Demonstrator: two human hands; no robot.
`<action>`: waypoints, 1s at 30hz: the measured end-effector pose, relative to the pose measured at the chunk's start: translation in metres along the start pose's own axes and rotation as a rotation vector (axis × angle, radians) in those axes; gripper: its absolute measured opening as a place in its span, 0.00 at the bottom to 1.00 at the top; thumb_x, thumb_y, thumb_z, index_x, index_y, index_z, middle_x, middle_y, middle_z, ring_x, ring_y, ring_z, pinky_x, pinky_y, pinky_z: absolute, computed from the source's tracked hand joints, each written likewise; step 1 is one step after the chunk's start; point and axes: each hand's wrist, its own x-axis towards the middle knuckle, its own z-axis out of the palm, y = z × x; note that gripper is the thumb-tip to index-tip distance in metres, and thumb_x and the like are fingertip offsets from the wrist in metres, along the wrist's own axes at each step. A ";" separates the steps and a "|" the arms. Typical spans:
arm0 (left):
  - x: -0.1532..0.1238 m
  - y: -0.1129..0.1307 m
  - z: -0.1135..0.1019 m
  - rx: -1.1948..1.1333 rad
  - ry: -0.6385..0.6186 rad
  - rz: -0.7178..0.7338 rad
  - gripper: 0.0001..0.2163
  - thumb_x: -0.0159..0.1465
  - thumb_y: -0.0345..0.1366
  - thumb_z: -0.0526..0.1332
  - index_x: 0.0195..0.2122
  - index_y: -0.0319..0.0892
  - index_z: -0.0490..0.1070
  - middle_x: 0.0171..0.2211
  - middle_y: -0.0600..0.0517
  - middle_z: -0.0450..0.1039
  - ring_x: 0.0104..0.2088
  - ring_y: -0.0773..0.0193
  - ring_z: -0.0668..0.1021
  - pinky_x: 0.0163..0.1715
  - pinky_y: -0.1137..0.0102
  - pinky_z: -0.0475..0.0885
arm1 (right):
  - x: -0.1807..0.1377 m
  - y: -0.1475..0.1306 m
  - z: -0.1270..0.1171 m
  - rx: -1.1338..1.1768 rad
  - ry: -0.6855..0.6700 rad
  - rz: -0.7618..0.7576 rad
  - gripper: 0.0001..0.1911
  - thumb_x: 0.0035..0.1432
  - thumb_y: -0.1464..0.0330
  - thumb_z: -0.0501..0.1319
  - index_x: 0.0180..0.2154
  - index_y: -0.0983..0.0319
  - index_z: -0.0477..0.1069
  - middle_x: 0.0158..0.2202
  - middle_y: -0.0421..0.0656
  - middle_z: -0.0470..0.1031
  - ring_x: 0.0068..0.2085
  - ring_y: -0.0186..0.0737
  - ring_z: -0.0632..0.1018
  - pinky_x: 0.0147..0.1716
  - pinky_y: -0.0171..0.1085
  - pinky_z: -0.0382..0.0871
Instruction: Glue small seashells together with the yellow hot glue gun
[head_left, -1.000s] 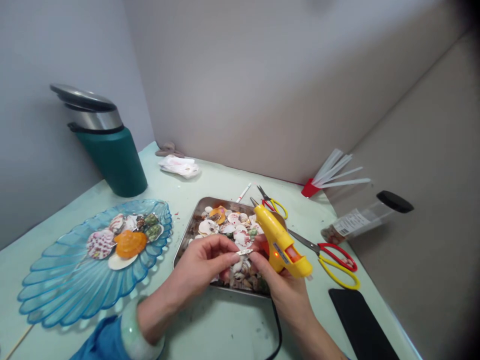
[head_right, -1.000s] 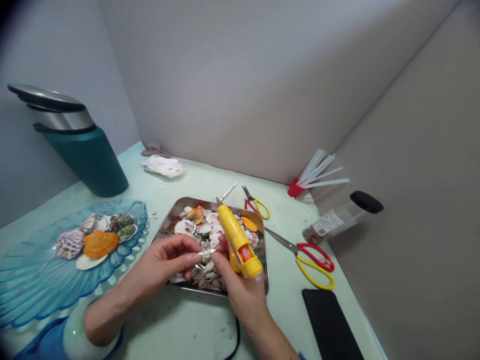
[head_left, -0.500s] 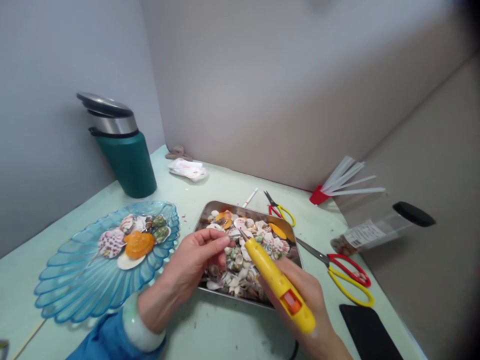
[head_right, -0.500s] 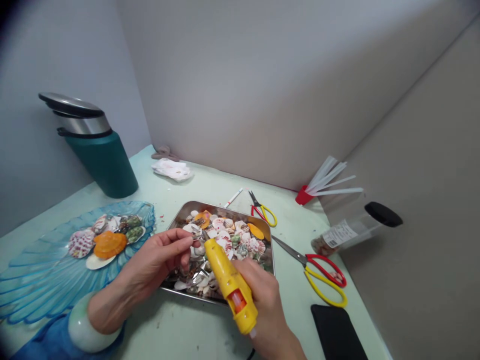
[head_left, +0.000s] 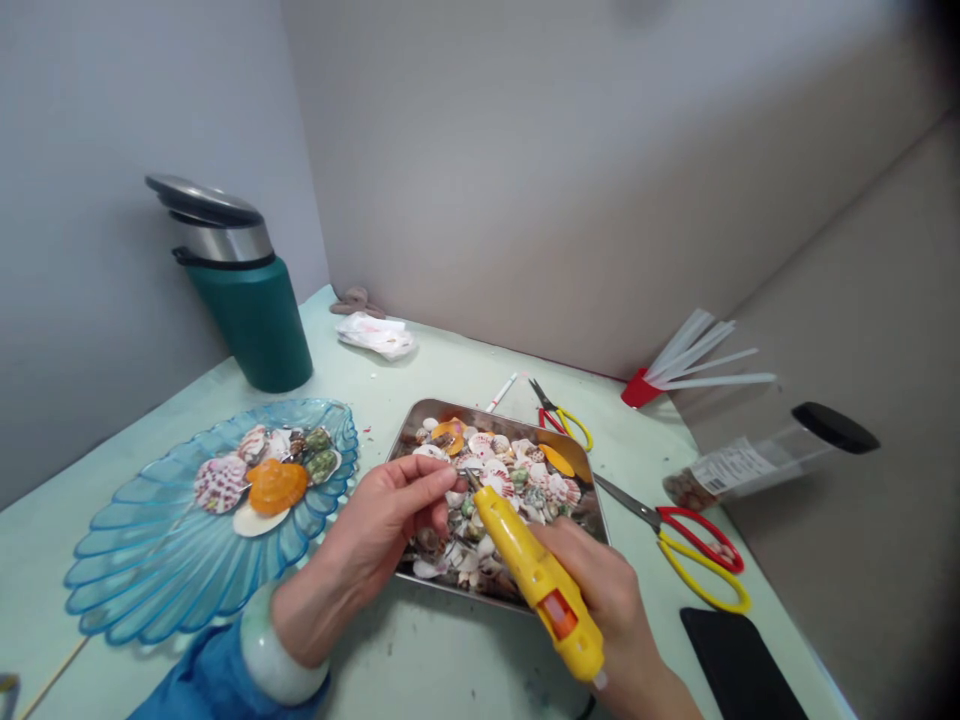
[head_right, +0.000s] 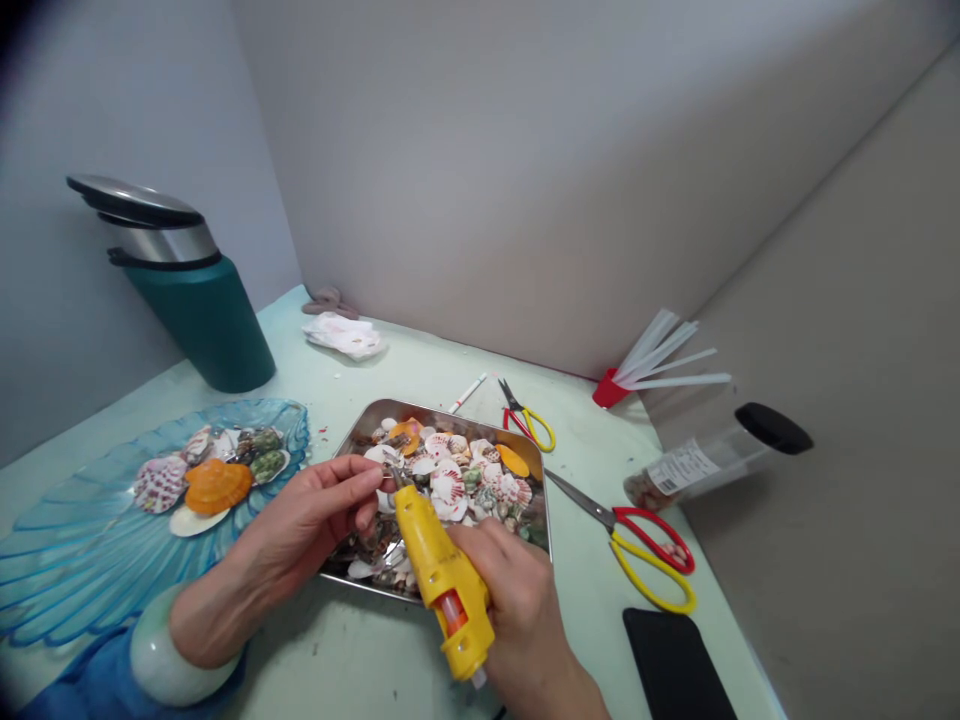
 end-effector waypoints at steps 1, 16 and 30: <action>0.000 0.000 0.000 0.000 0.001 0.002 0.09 0.56 0.38 0.68 0.30 0.37 0.73 0.15 0.57 0.70 0.16 0.75 0.70 0.19 0.80 0.61 | 0.000 0.000 0.000 0.001 0.002 -0.002 0.09 0.60 0.69 0.57 0.43 0.63 0.71 0.27 0.43 0.69 0.25 0.37 0.70 0.23 0.34 0.62; -0.003 -0.001 0.000 0.011 0.036 0.043 0.10 0.52 0.38 0.70 0.31 0.39 0.73 0.14 0.58 0.69 0.17 0.74 0.69 0.20 0.79 0.60 | 0.000 -0.002 0.001 0.012 0.024 -0.029 0.10 0.61 0.68 0.57 0.43 0.63 0.71 0.26 0.42 0.69 0.25 0.37 0.70 0.23 0.33 0.61; -0.001 -0.003 -0.002 0.001 0.033 0.052 0.09 0.52 0.37 0.70 0.32 0.39 0.74 0.15 0.58 0.70 0.17 0.75 0.69 0.21 0.79 0.61 | -0.003 0.002 0.003 -0.016 0.017 -0.006 0.10 0.61 0.69 0.57 0.44 0.63 0.70 0.27 0.42 0.68 0.25 0.37 0.70 0.24 0.34 0.62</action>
